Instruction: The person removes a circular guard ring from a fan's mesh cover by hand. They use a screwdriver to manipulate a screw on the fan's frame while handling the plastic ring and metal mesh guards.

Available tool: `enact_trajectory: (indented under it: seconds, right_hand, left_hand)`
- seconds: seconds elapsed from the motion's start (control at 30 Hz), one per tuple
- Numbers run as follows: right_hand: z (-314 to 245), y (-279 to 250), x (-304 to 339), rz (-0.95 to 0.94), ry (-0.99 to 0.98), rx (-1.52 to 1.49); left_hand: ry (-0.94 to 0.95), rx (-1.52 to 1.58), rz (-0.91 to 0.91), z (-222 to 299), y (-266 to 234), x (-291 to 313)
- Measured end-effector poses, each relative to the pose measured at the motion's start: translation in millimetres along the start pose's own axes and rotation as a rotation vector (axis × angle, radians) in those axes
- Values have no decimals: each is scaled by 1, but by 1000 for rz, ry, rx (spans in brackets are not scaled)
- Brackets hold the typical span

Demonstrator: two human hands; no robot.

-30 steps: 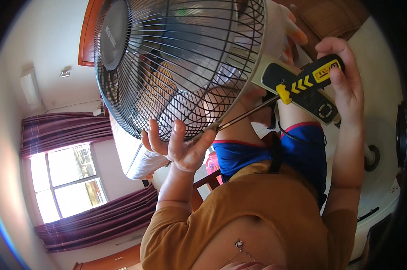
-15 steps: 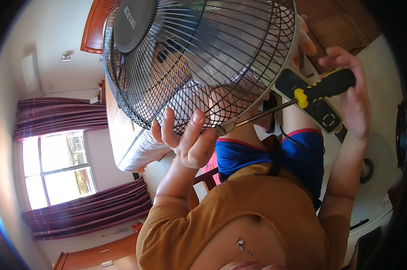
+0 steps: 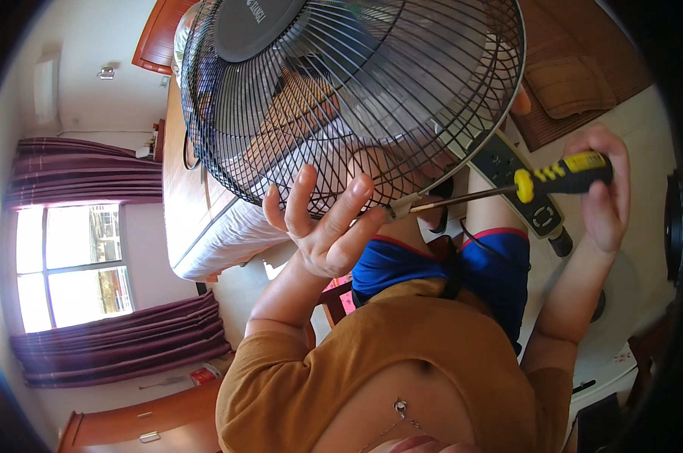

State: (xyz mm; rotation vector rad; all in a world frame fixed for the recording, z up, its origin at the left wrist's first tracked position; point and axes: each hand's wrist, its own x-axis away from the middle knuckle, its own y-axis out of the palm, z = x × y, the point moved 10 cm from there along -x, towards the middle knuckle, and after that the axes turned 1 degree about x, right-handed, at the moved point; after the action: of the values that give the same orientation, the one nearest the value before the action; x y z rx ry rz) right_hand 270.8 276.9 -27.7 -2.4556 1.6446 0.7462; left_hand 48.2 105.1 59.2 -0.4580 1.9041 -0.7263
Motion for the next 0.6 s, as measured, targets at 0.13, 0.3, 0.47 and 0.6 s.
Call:
enact_trajectory:
  seconds: [0.13, 0.3, 0.47, 0.6]
  right_hand:
    - [25, 3, -3, 61, 149, 134]
    - [-4, 4, 0, -99, -18, -107]
    - [32, -10, 6, 63, 328, 104]
    - [-6, 17, -9, 48, 57, -231]
  left_hand:
    - [-13, -3, 3, -1, -1, 0]
    - [11, 1, 13, 0, -2, -2]
    - [-6, -3, -3, 2, -1, -1]
    - [-3, -4, 17, 0, -3, -1]
